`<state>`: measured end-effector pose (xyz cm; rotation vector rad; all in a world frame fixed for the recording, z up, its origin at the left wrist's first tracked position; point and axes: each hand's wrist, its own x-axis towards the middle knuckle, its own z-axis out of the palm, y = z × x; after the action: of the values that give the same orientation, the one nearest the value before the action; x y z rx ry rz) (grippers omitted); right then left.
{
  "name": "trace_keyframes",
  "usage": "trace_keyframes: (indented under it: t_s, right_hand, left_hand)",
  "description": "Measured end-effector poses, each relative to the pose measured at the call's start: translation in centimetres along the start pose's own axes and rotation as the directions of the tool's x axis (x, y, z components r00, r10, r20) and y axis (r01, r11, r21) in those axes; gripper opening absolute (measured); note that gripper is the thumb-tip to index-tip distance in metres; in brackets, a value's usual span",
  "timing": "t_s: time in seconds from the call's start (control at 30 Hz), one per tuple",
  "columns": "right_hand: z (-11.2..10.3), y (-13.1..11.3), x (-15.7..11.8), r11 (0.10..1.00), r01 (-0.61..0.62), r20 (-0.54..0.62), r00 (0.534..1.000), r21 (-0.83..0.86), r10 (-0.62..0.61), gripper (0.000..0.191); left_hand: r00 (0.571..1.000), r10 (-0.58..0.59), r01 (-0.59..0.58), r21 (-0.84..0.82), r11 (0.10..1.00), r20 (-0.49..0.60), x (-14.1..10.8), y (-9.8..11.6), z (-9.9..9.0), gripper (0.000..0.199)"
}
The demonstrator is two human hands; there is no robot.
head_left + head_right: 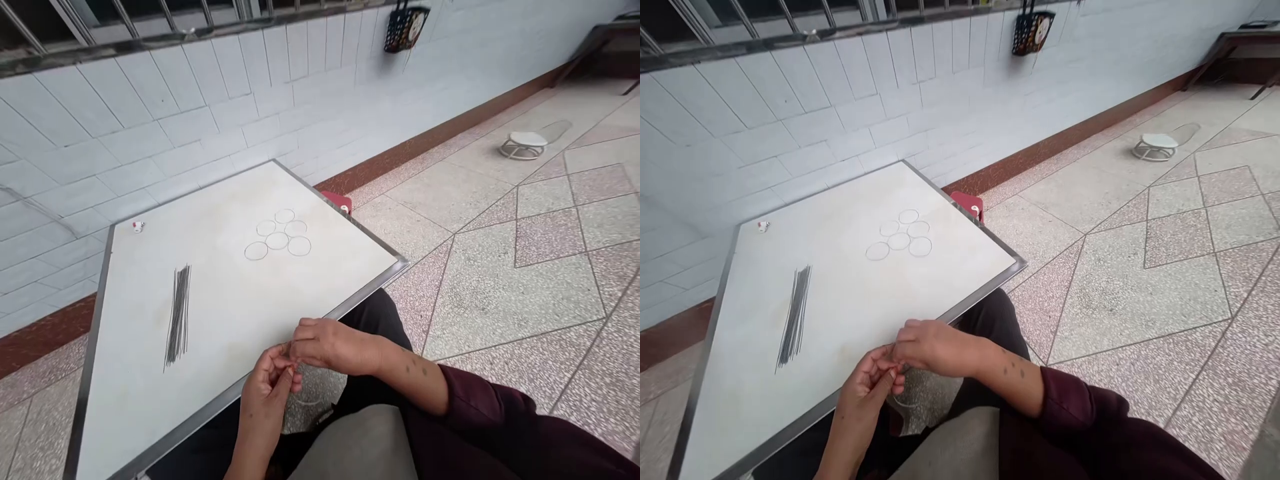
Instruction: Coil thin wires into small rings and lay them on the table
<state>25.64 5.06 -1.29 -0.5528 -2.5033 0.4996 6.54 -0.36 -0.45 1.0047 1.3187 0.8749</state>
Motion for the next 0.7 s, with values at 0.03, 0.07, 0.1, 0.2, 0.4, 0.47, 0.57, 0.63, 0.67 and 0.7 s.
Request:
trace_keyframes:
  t_s: [0.03, 0.07, 0.1, 0.2, 0.4, 0.47, 0.57, 0.63, 0.67, 0.7]
  right_hand:
    - [0.0, 0.0, 0.0, 1.0, 0.012, 0.004, 1.0, -0.009, -0.012, 0.017]
    - [-0.1, 0.1, 0.1, 1.0, 0.019, 0.014, 1.0, -0.016, -0.018, 0.017]
    - [-0.1, 0.1, 0.1, 0.999, 0.022, 0.019, 1.0, -0.024, -0.022, 0.017]
    - [-0.1, 0.2, 0.2, 0.999, 0.025, 0.021, 0.999, -0.044, -0.025, 0.016]
    - [-0.2, 0.2, 0.4, 0.999, 0.05, 0.007, 0.999, -0.023, -0.05, 0.016]
    - [-0.1, 0.2, 0.5, 0.999, 0.049, -0.004, 0.999, -0.02, -0.049, 0.017]
    - [0.0, 0.4, 0.5, 0.999, 0.039, -0.006, 0.999, -0.028, -0.039, 0.017]
    - [0.1, 0.5, 0.6, 0.998, 0.04, 0.001, 0.999, -0.037, -0.04, 0.019]
    - [0.1, 0.5, 0.6, 0.998, 0.039, 0.006, 0.999, -0.043, -0.039, 0.02]
    - [0.1, 0.5, 0.6, 0.998, 0.036, 0.009, 0.999, -0.049, -0.035, 0.02]
  left_hand:
    - [1.0, -0.001, 0.001, -0.015, 1.0, -0.002, 0.1, -0.1, 0.0, 0.037]
    - [1.0, -0.002, 0.002, -0.028, 1.0, -0.005, 0.2, -0.2, -0.1, 0.038]
    - [1.0, -0.001, 0.001, -0.042, 0.999, -0.011, 0.4, -0.2, -0.1, 0.039]
    - [1.0, -0.018, 0.016, -0.075, 0.997, -0.025, 0.6, -0.1, -0.1, 0.041]
    - [0.998, -0.024, 0.018, -0.117, 0.993, -0.055, 0.6, -0.1, 0.0, 0.043]
    - [0.998, 0.006, -0.013, -0.123, 0.992, -0.056, 0.7, -0.6, -0.1, 0.042]
    - [0.998, 0.028, -0.034, -0.14, 0.989, -0.049, 0.9, -1.3, -0.1, 0.041]
    - [0.998, 0.029, -0.037, -0.154, 0.987, -0.05, 1.1, -1.6, -0.1, 0.043]
    - [0.998, 0.03, -0.039, -0.159, 0.986, -0.059, 1.1, -1.6, 0.0, 0.044]
    - [0.997, 0.031, -0.043, -0.164, 0.985, -0.071, 1.2, -1.7, 0.1, 0.044]
